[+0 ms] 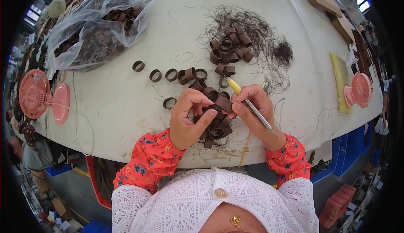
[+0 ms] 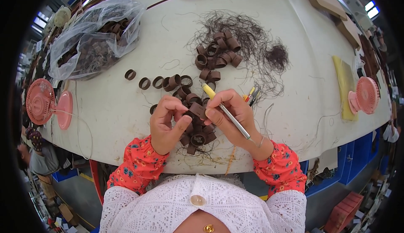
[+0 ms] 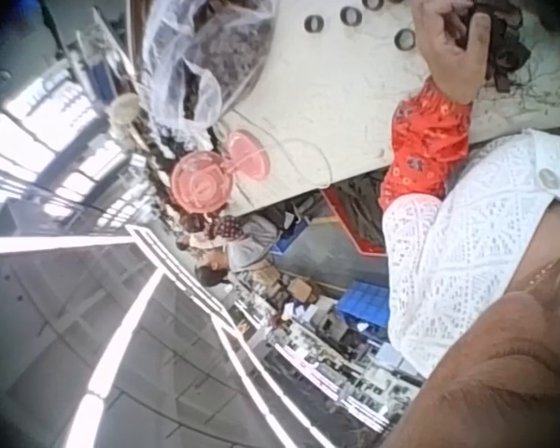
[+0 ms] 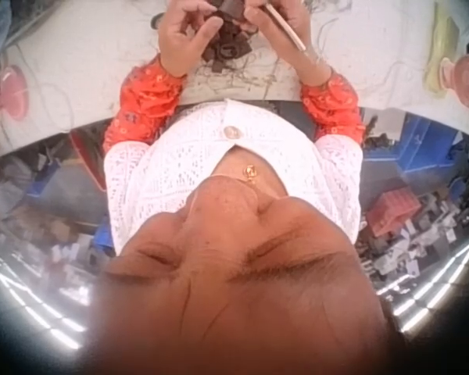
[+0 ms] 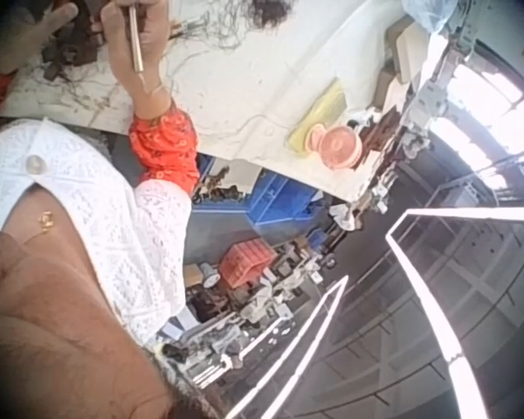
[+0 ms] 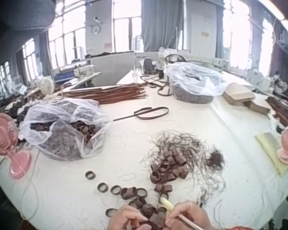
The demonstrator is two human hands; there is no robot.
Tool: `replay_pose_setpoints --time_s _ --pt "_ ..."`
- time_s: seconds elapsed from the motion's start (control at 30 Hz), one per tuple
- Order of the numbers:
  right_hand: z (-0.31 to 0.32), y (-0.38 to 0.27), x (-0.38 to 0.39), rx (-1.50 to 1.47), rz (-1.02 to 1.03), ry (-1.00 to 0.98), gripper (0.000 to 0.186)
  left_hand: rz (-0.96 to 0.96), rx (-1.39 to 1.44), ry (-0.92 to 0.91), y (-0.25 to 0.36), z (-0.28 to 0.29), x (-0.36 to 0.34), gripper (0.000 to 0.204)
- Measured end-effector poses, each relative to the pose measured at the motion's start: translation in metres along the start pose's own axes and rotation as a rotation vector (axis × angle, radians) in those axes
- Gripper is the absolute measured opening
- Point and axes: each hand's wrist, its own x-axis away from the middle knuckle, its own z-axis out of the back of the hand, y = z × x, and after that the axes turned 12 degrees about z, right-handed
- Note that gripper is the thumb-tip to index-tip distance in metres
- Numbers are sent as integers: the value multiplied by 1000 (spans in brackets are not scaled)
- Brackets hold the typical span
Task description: Applying edge finish or adhesive to small leather rings using a precision applicator tool.
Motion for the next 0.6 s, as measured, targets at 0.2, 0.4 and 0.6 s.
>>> replay_pose_setpoints --time_s 0.2,0.4,0.6 --pt "-2 6 2 94 77 -12 16 -15 -16 -15 0 -1 2 17" --pt "-2 7 3 205 154 -77 13 141 83 -198 -3 0 3 14" --pt "-2 9 5 315 158 -94 13 411 436 -308 6 3 0 8"
